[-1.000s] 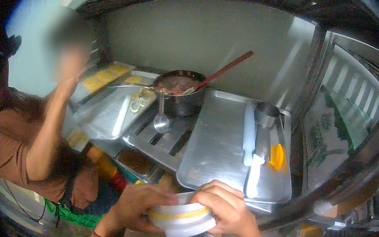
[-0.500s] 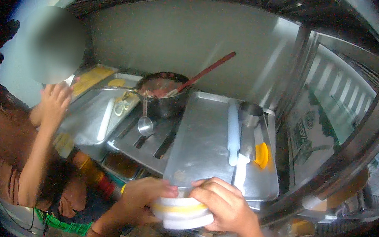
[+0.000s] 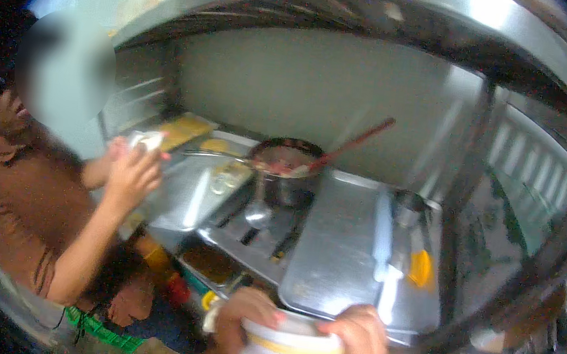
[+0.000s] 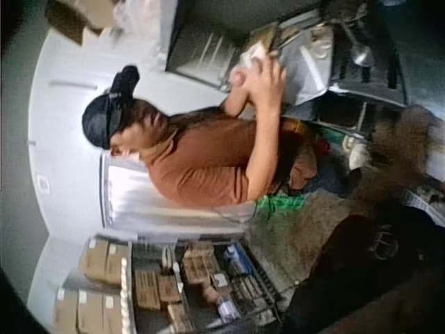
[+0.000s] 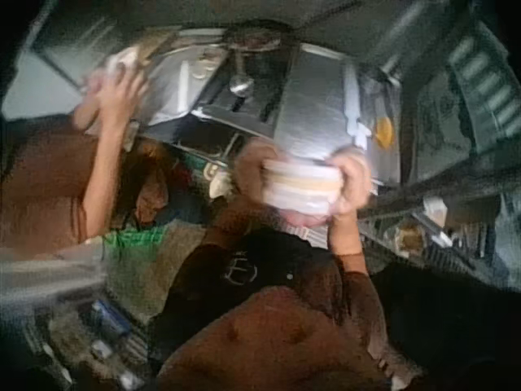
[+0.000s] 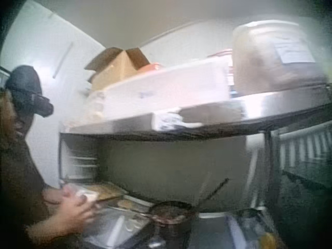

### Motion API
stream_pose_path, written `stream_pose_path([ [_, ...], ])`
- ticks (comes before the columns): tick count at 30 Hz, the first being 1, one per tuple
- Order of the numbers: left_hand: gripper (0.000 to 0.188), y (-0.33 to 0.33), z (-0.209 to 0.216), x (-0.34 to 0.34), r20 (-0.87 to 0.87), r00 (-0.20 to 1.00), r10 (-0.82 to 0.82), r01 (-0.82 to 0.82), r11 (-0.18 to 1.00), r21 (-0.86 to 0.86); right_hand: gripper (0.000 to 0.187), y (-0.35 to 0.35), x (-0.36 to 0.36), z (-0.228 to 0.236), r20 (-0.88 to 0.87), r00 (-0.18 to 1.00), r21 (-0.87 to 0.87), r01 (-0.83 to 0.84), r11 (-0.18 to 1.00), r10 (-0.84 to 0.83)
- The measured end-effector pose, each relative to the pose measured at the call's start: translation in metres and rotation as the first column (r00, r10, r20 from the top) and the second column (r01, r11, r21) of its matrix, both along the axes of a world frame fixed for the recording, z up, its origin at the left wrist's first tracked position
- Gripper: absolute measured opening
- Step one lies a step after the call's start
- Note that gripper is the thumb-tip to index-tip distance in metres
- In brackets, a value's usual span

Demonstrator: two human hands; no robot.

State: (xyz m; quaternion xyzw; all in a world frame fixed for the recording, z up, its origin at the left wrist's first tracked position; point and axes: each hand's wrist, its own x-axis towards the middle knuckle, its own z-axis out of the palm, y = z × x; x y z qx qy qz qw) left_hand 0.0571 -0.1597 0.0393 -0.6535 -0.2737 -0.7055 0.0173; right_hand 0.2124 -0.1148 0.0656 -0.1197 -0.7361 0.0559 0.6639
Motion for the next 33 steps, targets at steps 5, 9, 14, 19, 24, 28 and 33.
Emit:
stream_pose_path([
  [5,0.018,-0.013,0.010,0.008,0.060,0.998,-0.021,0.021,1.000,0.010,0.037,0.001,-0.008,0.001,-0.068,0.997,0.056,-0.025,0.998,0.029],
  [9,0.017,-0.011,0.009,0.007,0.075,0.994,0.078,-0.079,0.997,0.010,0.038,-0.005,-0.009,-0.003,-0.009,0.996,-0.051,0.088,0.995,-0.088],
  [14,0.086,0.030,0.002,0.001,0.104,0.947,0.304,-0.275,0.935,-0.222,0.071,0.033,-0.013,0.009,0.224,0.974,-0.177,0.076,0.981,-0.036],
  [19,0.085,0.078,0.007,0.006,-0.116,0.945,0.305,-0.324,0.923,-0.210,0.059,0.074,-0.030,0.011,-0.016,0.996,-0.280,-0.087,0.956,0.086],
  [24,0.065,0.079,0.007,0.012,-0.119,0.929,0.349,-0.356,0.934,-0.036,0.038,0.077,-0.025,-0.002,0.000,0.994,-0.096,0.110,0.989,-0.110],
  [28,0.055,0.051,0.022,0.016,-0.116,0.946,0.302,-0.279,0.944,0.176,0.046,0.041,-0.016,0.015,-0.071,0.997,0.089,0.015,0.996,-0.008],
  [33,0.057,0.060,0.022,0.010,-0.207,0.947,0.245,-0.205,0.959,0.196,0.043,0.049,-0.012,0.014,-0.077,0.996,0.133,-0.038,0.990,0.048],
])
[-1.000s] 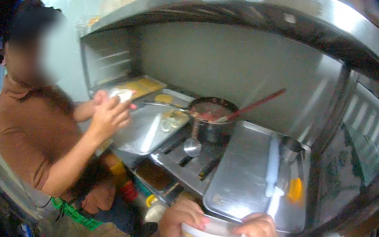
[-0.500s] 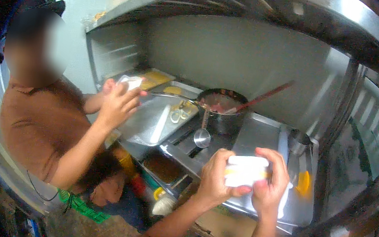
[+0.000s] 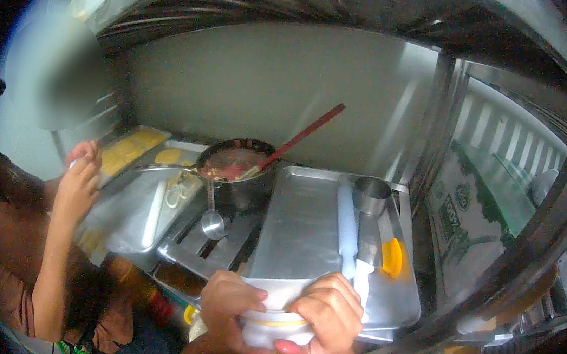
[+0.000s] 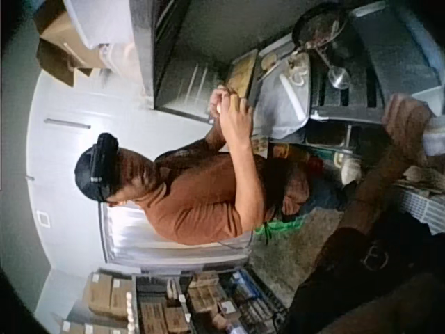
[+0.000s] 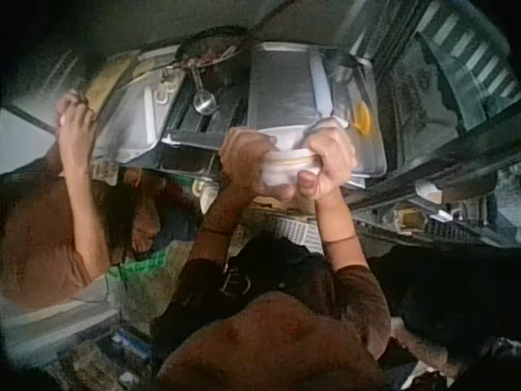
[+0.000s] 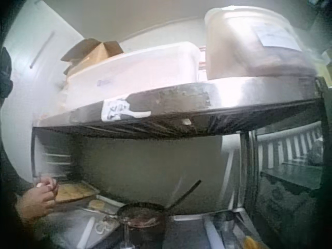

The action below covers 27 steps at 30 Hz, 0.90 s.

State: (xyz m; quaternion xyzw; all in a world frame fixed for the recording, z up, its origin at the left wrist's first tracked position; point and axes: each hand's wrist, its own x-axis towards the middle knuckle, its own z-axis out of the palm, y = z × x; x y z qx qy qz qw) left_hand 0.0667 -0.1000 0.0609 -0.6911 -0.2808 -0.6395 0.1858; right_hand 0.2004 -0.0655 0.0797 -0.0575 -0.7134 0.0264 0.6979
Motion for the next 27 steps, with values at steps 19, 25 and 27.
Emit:
stream_pose_path([
  [19,0.051,0.027,-0.006,0.010,0.048,0.996,0.076,-0.074,0.996,-0.043,0.028,0.024,-0.005,-0.007,-0.097,0.994,-0.105,0.035,0.994,-0.045],
  [25,0.051,0.033,-0.009,0.014,0.085,0.993,0.087,-0.083,0.995,-0.056,0.025,0.025,-0.005,-0.008,-0.099,0.992,-0.153,0.062,0.986,-0.077],
  [27,0.049,0.033,-0.008,0.014,0.087,0.992,0.088,-0.083,0.995,-0.060,0.025,0.025,-0.005,-0.010,-0.098,0.991,-0.161,0.072,0.984,-0.089],
])
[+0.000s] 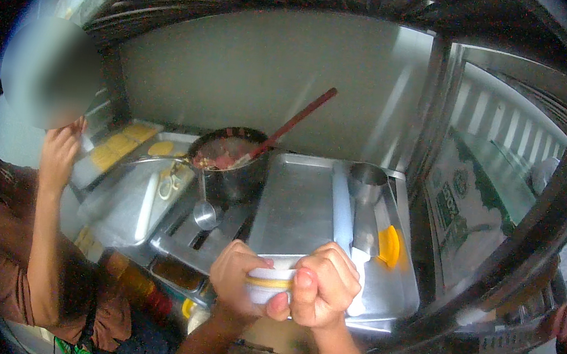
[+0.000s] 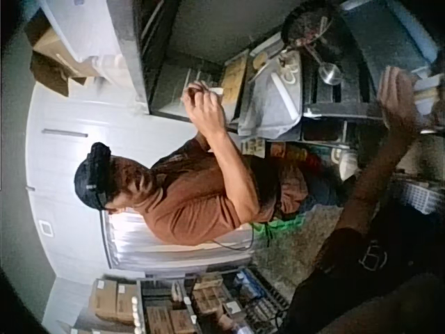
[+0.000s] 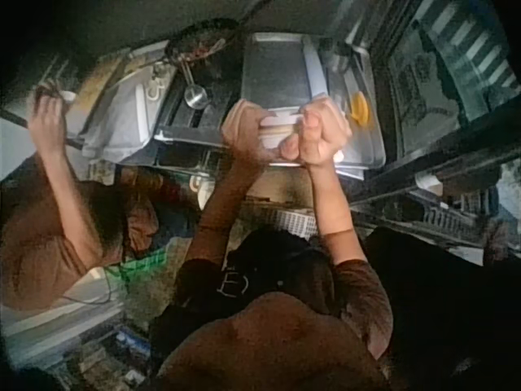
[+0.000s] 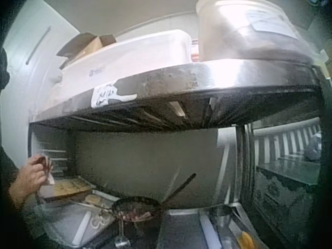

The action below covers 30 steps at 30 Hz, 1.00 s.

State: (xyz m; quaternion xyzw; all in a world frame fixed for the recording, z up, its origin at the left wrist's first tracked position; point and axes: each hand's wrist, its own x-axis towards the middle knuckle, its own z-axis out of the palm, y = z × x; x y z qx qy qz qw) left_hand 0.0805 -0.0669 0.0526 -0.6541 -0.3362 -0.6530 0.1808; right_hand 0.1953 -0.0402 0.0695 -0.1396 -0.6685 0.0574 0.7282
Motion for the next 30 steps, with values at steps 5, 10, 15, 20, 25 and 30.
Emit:
stream_pose_path([
  [5,0.049,0.001,-0.002,0.002,-0.027,1.000,0.003,-0.005,0.999,-0.049,0.026,0.003,0.005,-0.011,0.025,0.999,-0.047,0.033,0.998,-0.032],
  [10,0.080,-0.020,0.013,-0.008,-0.129,0.987,-0.097,0.068,0.974,-0.215,0.045,0.009,0.016,-0.016,-0.545,0.797,-0.388,-0.515,0.765,0.260],
  [15,0.062,-0.021,-0.024,0.005,0.281,0.825,-0.491,0.561,0.770,-0.302,0.051,-0.006,0.009,-0.024,-0.735,0.579,-0.350,-0.770,0.534,0.353],
  [20,0.045,-0.025,-0.032,0.013,0.487,0.744,-0.457,0.611,0.760,-0.220,0.071,-0.019,0.013,-0.010,-0.161,0.974,-0.419,-0.215,0.882,0.160],
  [25,0.040,-0.024,-0.035,0.019,0.427,0.790,-0.439,0.585,0.749,-0.311,0.093,-0.029,0.022,0.006,0.205,0.976,-0.380,0.011,0.925,0.072],
  [30,0.037,-0.021,-0.034,0.026,0.370,0.864,-0.340,0.448,0.856,-0.258,0.092,-0.022,0.026,-0.003,0.092,0.963,-0.543,-0.164,0.823,0.253],
])
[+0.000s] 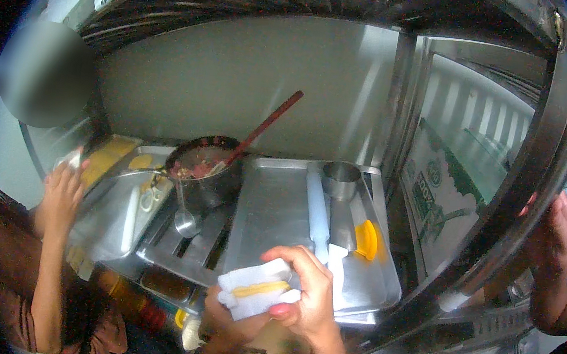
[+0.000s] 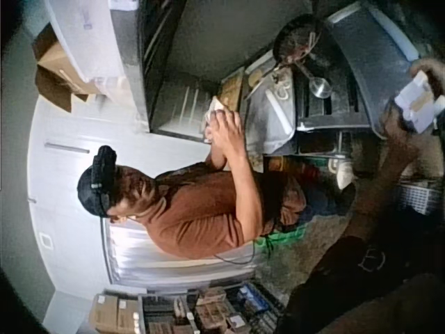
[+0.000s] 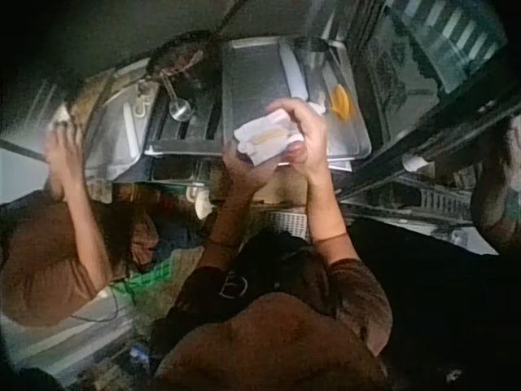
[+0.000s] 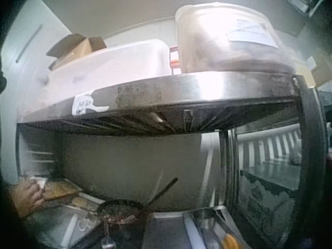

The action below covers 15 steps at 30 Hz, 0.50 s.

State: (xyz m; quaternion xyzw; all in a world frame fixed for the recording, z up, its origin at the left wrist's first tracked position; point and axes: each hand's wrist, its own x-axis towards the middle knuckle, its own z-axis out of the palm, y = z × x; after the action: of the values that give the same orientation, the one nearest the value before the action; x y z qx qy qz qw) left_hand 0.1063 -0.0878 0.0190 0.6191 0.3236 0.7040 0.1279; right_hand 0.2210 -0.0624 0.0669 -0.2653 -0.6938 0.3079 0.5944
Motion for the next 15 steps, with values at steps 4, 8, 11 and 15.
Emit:
stream_pose_path([
  [4,0.038,-0.005,0.014,0.006,-0.045,0.993,0.114,-0.116,0.992,-0.046,0.103,0.012,-0.005,-0.003,-0.051,0.998,-0.032,-0.046,0.998,0.045],
  [8,0.037,0.006,0.019,0.007,-0.086,0.981,0.173,-0.172,0.985,0.017,0.102,0.029,-0.006,-0.012,-0.079,0.996,-0.026,-0.048,0.999,0.046],
  [11,0.036,0.012,0.015,0.007,-0.038,0.987,0.159,-0.158,0.987,0.033,0.089,0.036,-0.004,-0.022,-0.172,0.972,-0.015,-0.166,0.986,0.161],
  [15,0.034,0.016,0.014,0.009,-0.052,0.985,0.162,-0.165,0.985,-0.045,0.089,0.037,-0.006,-0.021,-0.180,0.977,-0.094,-0.131,0.987,0.112],
])
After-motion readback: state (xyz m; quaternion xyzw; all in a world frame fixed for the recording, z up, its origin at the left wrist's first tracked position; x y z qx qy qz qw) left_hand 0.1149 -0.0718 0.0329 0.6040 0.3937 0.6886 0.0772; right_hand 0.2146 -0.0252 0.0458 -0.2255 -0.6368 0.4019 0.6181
